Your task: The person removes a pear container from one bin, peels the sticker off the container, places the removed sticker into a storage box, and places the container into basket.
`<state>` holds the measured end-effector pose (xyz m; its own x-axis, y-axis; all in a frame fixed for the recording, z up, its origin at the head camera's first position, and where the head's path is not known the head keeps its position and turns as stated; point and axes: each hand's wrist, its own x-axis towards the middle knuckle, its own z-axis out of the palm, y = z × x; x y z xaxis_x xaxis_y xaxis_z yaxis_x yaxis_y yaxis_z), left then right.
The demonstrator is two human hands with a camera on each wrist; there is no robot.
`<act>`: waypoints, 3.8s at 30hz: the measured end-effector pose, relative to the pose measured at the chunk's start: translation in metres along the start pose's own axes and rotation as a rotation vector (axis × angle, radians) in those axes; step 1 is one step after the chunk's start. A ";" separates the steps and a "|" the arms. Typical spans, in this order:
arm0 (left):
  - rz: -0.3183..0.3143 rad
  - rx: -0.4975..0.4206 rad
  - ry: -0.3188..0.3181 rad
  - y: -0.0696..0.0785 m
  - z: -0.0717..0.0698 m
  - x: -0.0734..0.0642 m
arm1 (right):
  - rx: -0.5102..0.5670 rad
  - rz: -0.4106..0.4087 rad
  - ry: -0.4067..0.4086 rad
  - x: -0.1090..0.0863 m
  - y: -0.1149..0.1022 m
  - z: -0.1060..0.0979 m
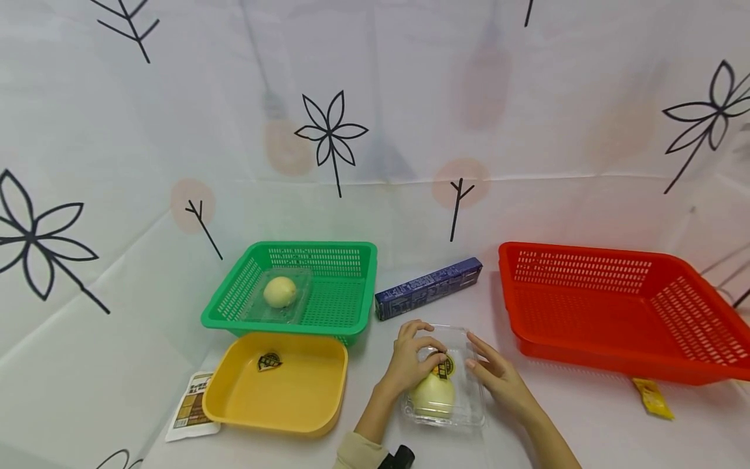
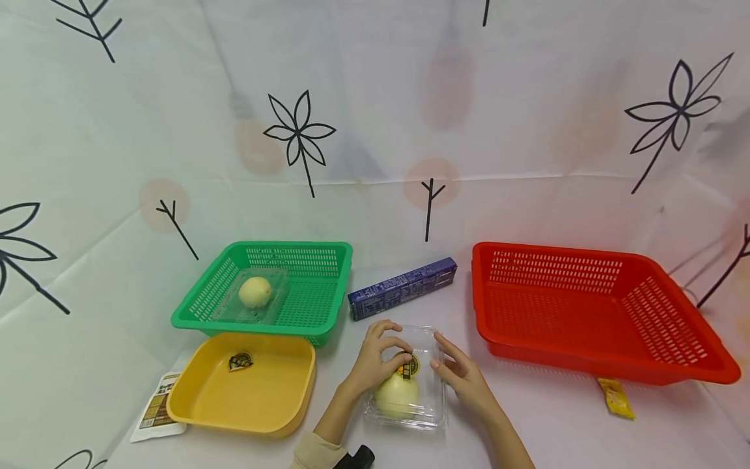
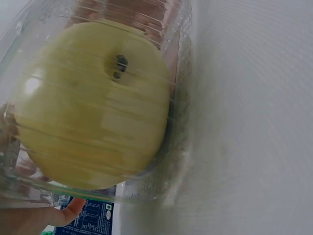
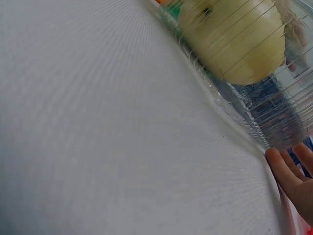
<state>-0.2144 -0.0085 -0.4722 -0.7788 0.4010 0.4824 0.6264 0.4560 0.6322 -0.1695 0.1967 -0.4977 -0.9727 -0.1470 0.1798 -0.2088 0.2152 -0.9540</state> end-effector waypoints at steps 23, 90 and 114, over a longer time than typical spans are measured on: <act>-0.028 0.095 -0.024 0.003 -0.001 0.008 | -0.008 0.018 0.001 0.000 0.002 0.000; -0.173 -0.433 -0.022 0.022 -0.022 0.005 | -0.005 -0.008 0.001 -0.001 0.000 0.001; -0.171 -0.554 -0.103 0.011 -0.028 0.005 | 0.013 -0.005 -0.001 0.000 0.001 0.001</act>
<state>-0.2120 -0.0237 -0.4462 -0.8424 0.4461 0.3022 0.3601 0.0490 0.9316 -0.1697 0.1963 -0.4986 -0.9715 -0.1490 0.1841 -0.2121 0.2018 -0.9562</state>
